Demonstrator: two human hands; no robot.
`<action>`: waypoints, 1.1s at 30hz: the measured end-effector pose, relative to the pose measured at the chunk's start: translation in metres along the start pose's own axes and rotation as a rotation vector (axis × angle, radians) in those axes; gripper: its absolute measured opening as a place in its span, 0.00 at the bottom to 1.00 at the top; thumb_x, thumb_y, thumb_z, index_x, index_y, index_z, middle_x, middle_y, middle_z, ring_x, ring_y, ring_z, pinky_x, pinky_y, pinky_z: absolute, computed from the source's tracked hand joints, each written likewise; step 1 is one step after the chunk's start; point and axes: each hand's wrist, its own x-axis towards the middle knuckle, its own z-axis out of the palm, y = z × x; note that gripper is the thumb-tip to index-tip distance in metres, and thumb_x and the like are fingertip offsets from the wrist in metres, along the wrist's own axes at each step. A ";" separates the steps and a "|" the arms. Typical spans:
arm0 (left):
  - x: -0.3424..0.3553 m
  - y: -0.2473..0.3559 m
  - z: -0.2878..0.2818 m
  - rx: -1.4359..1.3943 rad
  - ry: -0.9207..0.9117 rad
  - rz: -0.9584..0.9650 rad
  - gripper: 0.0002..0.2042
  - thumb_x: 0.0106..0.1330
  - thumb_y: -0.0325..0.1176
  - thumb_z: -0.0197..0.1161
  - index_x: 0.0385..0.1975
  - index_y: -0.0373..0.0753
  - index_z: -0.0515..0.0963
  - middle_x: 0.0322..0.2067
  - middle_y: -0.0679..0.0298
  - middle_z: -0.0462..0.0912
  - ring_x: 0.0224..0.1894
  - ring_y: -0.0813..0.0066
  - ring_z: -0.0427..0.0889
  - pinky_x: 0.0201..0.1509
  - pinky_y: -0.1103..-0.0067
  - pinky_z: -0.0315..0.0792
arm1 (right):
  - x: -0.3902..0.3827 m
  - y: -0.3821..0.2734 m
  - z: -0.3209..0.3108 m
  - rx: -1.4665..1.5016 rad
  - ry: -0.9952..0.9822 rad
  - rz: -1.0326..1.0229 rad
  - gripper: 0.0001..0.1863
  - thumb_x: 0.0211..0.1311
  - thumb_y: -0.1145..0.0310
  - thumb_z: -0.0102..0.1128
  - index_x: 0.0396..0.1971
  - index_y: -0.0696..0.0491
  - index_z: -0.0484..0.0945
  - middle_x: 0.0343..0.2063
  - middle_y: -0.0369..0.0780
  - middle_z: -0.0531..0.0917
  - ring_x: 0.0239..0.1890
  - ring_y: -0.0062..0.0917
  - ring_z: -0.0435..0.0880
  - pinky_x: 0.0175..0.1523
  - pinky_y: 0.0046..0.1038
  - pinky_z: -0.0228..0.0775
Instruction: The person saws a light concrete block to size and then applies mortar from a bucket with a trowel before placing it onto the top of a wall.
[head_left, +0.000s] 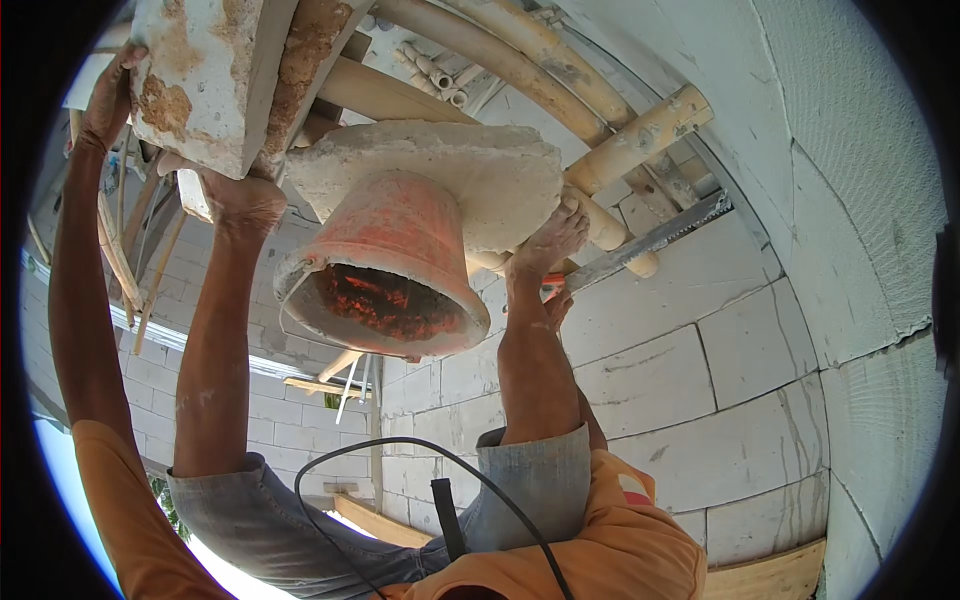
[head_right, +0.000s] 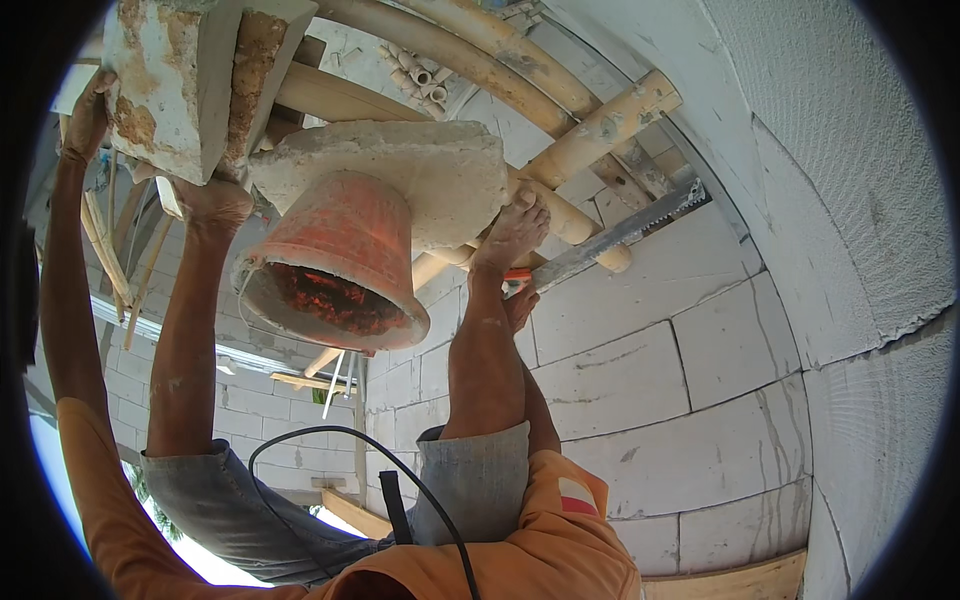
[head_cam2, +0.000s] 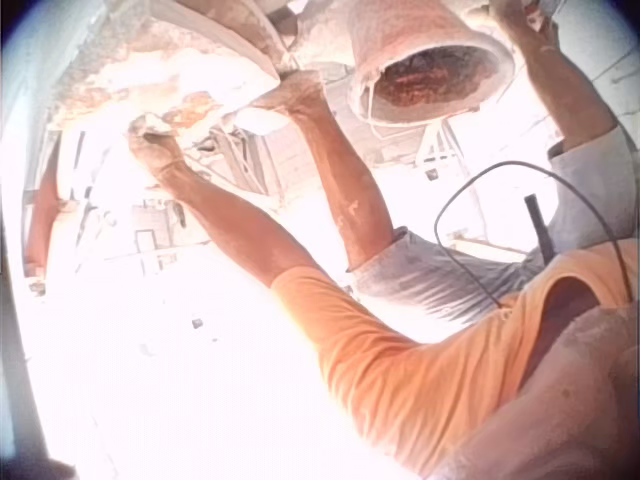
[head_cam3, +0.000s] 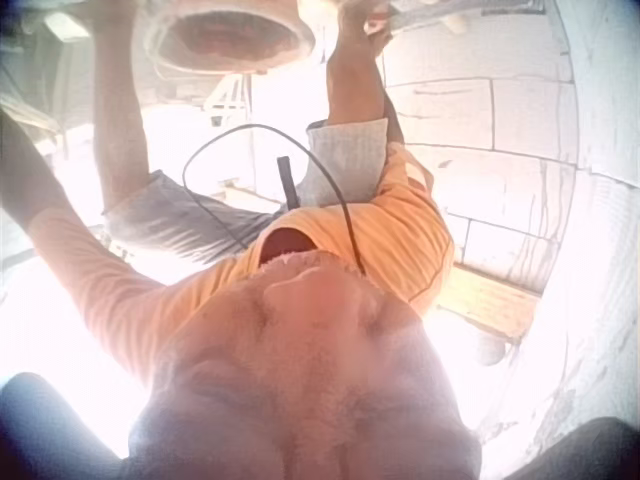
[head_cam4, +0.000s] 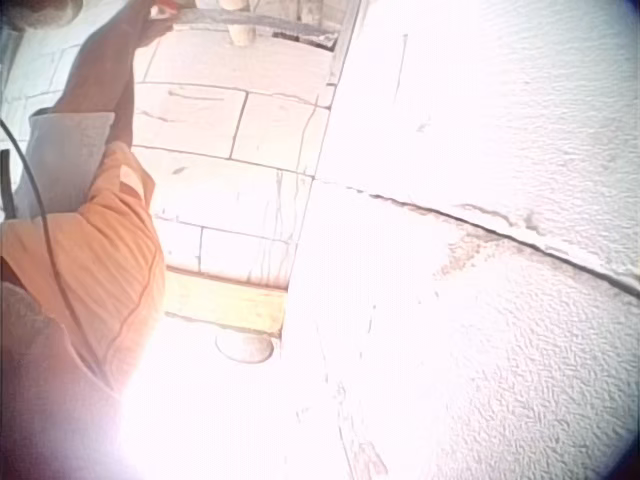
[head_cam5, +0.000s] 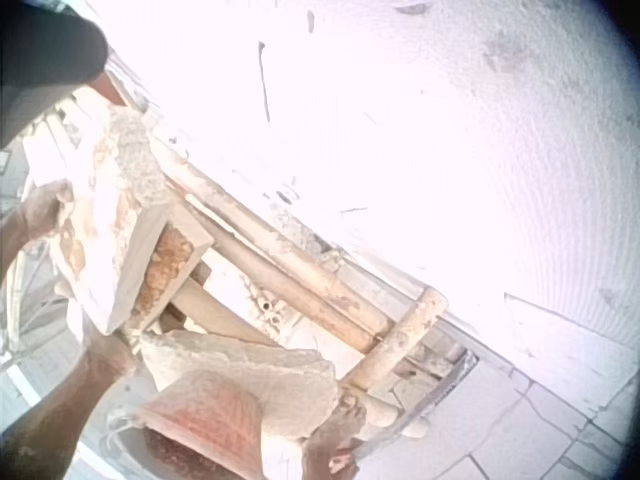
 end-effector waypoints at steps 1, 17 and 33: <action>0.000 0.000 -0.007 0.007 0.007 -0.003 0.40 0.58 0.56 0.65 0.67 0.38 0.66 0.64 0.60 0.69 0.66 0.63 0.65 0.72 0.68 0.56 | -0.001 -0.004 -0.003 0.034 -0.009 -0.001 0.17 0.66 0.67 0.55 0.53 0.50 0.66 0.49 0.43 0.76 0.55 0.39 0.74 0.61 0.40 0.65; -0.015 -0.024 0.008 -0.121 0.038 0.022 0.30 0.65 0.51 0.61 0.62 0.39 0.72 0.61 0.63 0.72 0.64 0.68 0.68 0.71 0.71 0.58 | -0.003 -0.002 -0.004 -0.012 -0.058 0.040 0.16 0.67 0.68 0.53 0.53 0.50 0.65 0.50 0.45 0.75 0.57 0.39 0.73 0.62 0.41 0.64; -0.105 0.006 0.131 0.550 0.363 0.627 0.34 0.68 0.47 0.61 0.71 0.41 0.60 0.73 0.50 0.53 0.71 0.55 0.63 0.72 0.66 0.62 | -0.002 -0.019 -0.010 0.044 -0.199 0.065 0.21 0.67 0.64 0.57 0.56 0.50 0.65 0.55 0.42 0.73 0.60 0.34 0.71 0.60 0.36 0.65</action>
